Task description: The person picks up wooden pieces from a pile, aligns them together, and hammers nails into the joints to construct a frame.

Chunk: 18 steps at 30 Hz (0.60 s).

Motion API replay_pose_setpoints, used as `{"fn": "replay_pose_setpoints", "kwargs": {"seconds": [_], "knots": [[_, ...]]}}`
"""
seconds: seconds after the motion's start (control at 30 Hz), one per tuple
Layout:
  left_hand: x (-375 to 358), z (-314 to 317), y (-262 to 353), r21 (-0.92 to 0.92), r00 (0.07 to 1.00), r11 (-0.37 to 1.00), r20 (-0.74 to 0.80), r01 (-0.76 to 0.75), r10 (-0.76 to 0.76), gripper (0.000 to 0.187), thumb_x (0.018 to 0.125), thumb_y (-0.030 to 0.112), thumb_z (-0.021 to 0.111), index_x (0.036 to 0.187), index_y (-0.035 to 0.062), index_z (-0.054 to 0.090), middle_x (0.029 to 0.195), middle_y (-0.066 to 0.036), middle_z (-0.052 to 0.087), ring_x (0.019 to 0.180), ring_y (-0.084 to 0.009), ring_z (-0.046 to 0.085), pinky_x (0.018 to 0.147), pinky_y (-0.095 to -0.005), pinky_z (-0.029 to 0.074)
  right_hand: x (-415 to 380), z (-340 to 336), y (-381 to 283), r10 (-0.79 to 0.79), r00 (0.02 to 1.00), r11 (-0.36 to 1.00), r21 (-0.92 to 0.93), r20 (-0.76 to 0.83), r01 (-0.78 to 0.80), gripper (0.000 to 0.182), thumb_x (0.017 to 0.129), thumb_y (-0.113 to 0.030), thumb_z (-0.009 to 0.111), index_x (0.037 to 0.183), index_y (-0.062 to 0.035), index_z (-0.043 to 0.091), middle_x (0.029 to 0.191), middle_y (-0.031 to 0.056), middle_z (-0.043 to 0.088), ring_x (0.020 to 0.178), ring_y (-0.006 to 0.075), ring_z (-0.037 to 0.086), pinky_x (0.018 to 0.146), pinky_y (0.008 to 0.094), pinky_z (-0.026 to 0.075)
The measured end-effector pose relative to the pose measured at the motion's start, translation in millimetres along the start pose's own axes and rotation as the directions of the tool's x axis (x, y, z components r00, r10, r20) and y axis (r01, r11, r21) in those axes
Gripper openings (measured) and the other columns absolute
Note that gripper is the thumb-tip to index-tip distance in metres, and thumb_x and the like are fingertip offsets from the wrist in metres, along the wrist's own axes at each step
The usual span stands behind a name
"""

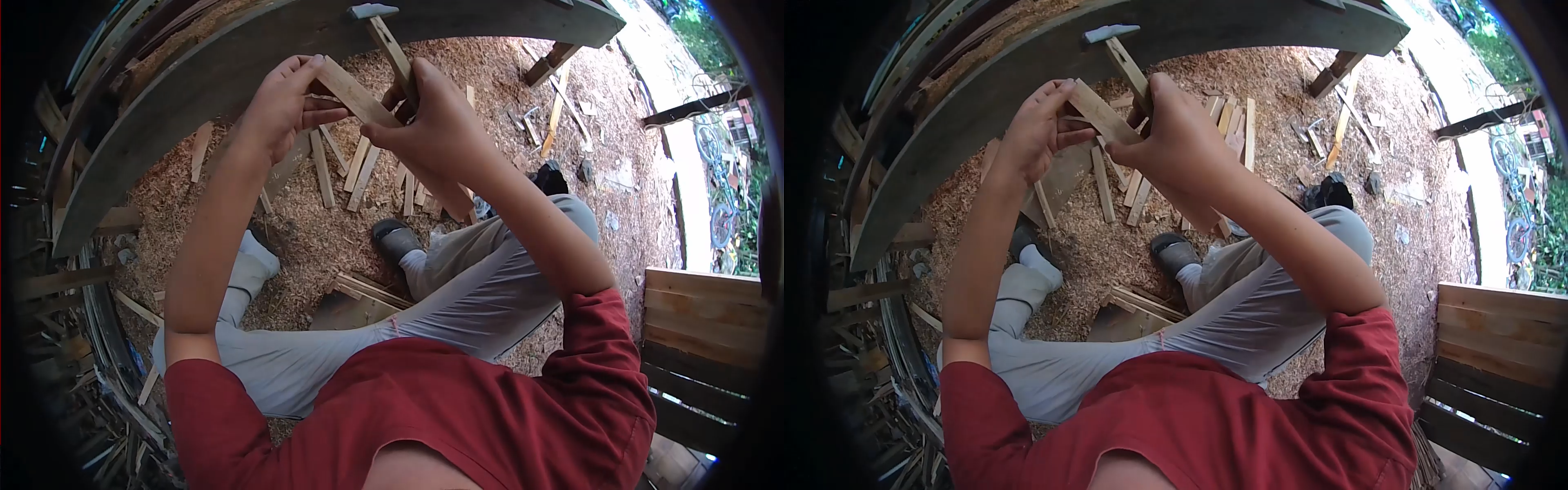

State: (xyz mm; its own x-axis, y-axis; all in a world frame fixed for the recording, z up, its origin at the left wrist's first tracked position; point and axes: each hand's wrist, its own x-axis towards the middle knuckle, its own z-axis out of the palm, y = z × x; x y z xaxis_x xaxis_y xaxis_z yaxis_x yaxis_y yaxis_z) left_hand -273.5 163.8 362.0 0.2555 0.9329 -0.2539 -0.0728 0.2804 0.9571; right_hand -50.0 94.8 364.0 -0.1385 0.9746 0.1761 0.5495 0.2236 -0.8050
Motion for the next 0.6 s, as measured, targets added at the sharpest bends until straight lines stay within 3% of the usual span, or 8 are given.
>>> {"fn": "replay_pose_setpoints", "kwargs": {"seconds": [0.07, 0.13, 0.27, 0.33, 0.4, 0.47, 0.57, 0.6], "knots": [[4.5, 1.7, -14.5, 0.020, 1.000, 1.000, -0.006, 0.000, 0.000, 0.022, 0.114, 0.025, 0.055, 0.121, 0.0042, 0.055, 0.105, -0.013, 0.071, 0.087, -0.0246, 0.079, 0.073, -0.0319, 0.069, -1.6, 4.8, 9.4, 0.009, 1.000, 0.999, -0.045, 0.000, -0.009, 0.051, 0.079, -0.021, 0.095, 0.107, -0.0002, 0.058, 0.100, 0.0140, 0.074, 0.089, 0.0231, 0.075, 0.080, 0.0380, 0.062], [9.9, 4.9, -34.3, 0.008, 0.998, 0.999, -0.051, -0.033, 0.033, 0.025, 0.115, 0.030, 0.055, 0.119, 0.0055, 0.055, 0.104, -0.012, 0.072, 0.084, -0.0248, 0.079, 0.072, -0.0310, 0.068, -3.2, 14.2, 24.2, -0.043, 0.997, 0.997, -0.072, -0.065, 0.038, 0.044, 0.078, -0.023, 0.088, 0.102, -0.0018, 0.058, 0.094, 0.0205, 0.072, 0.087, 0.0394, 0.073, 0.077, 0.0453, 0.058], [26.9, 0.0, -82.1, -0.027, 0.996, 0.999, -0.077, -0.045, 0.043, 0.031, 0.115, 0.037, 0.056, 0.120, 0.0060, 0.057, 0.105, -0.011, 0.071, 0.087, -0.0250, 0.079, 0.072, -0.0333, 0.068, -4.4, 32.5, 54.8, 0.004, 0.997, 0.987, -0.163, -0.080, -0.017, 0.039, 0.081, -0.024, 0.085, 0.101, -0.0038, 0.058, 0.091, 0.0193, 0.072, 0.086, 0.0412, 0.073, 0.076, 0.0474, 0.058], [34.6, -12.8, -105.2, -0.051, 0.999, 0.998, 0.001, 0.046, -0.046, 0.036, 0.114, 0.041, 0.057, 0.121, 0.0054, 0.058, 0.106, -0.012, 0.071, 0.087, -0.0252, 0.079, 0.069, -0.0353, 0.066, -8.1, 37.2, 73.7, 0.074, 0.994, 0.961, -0.262, -0.079, -0.093, 0.041, 0.080, -0.023, 0.090, 0.102, -0.0040, 0.062, 0.094, 0.0135, 0.076, 0.091, 0.0332, 0.076, 0.082, 0.0435, 0.060], [46.3, -30.2, -153.6, 0.041, 0.996, 0.996, -0.056, 0.073, -0.071, 0.039, 0.113, 0.041, 0.059, 0.124, 0.0040, 0.060, 0.102, -0.011, 0.072, 0.083, -0.0229, 0.077, 0.069, -0.0343, 0.062, -12.1, 39.9, 96.0, 0.125, 0.988, 0.948, -0.283, -0.088, -0.145, 0.040, 0.079, -0.023, 0.090, 0.101, -0.0041, 0.062, 0.095, 0.0133, 0.076, 0.091, 0.0330, 0.077, 0.081, 0.0437, 0.060], [69.4, -63.4, -264.0, 0.322, 0.988, 0.937, -0.109, 0.139, -0.109, 0.035, 0.112, 0.037, 0.061, 0.122, 0.0039, 0.065, 0.097, -0.010, 0.073, 0.078, -0.0189, 0.074, 0.069, -0.0307, 0.059, -14.9, 43.6, 131.8, 0.182, 0.978, 0.930, -0.307, -0.100, -0.204, 0.040, 0.079, -0.024, 0.090, 0.100, -0.0042, 0.063, 0.095, 0.0131, 0.077, 0.091, 0.0327, 0.077, 0.080, 0.0439, 0.059], [78.5, -68.1, -340.5, 0.437, 0.989, 0.887, -0.066, 0.149, -0.134, 0.029, 0.109, 0.030, 0.065, 0.118, 0.0027, 0.070, 0.096, -0.010, 0.075, 0.079, -0.0198, 0.073, 0.074, -0.0333, 0.059, -18.8, 46.7, 166.3, 0.259, 0.964, 0.927, -0.262, -0.066, -0.267, 0.039, 0.078, -0.023, 0.091, 0.100, -0.0048, 0.064, 0.094, 0.0126, 0.076, 0.089, 0.0326, 0.075, 0.078, 0.0444, 0.058], [81.5, -62.6, -354.3, 0.590, 0.993, 0.799, -0.078, 0.118, -0.090, 0.027, 0.107, 0.025, 0.067, 0.119, 0.0013, 0.071, 0.098, -0.012, 0.076, 0.083, -0.0246, 0.074, 0.078, -0.0374, 0.059, -19.6, 50.1, 174.9, 0.262, 0.963, 0.925, -0.266, -0.067, -0.271, 0.039, 0.078, -0.023, 0.091, 0.100, -0.0048, 0.064, 0.094, 0.0126, 0.076, 0.089, 0.0326, 0.075, 0.078, 0.0444, 0.058]]}}
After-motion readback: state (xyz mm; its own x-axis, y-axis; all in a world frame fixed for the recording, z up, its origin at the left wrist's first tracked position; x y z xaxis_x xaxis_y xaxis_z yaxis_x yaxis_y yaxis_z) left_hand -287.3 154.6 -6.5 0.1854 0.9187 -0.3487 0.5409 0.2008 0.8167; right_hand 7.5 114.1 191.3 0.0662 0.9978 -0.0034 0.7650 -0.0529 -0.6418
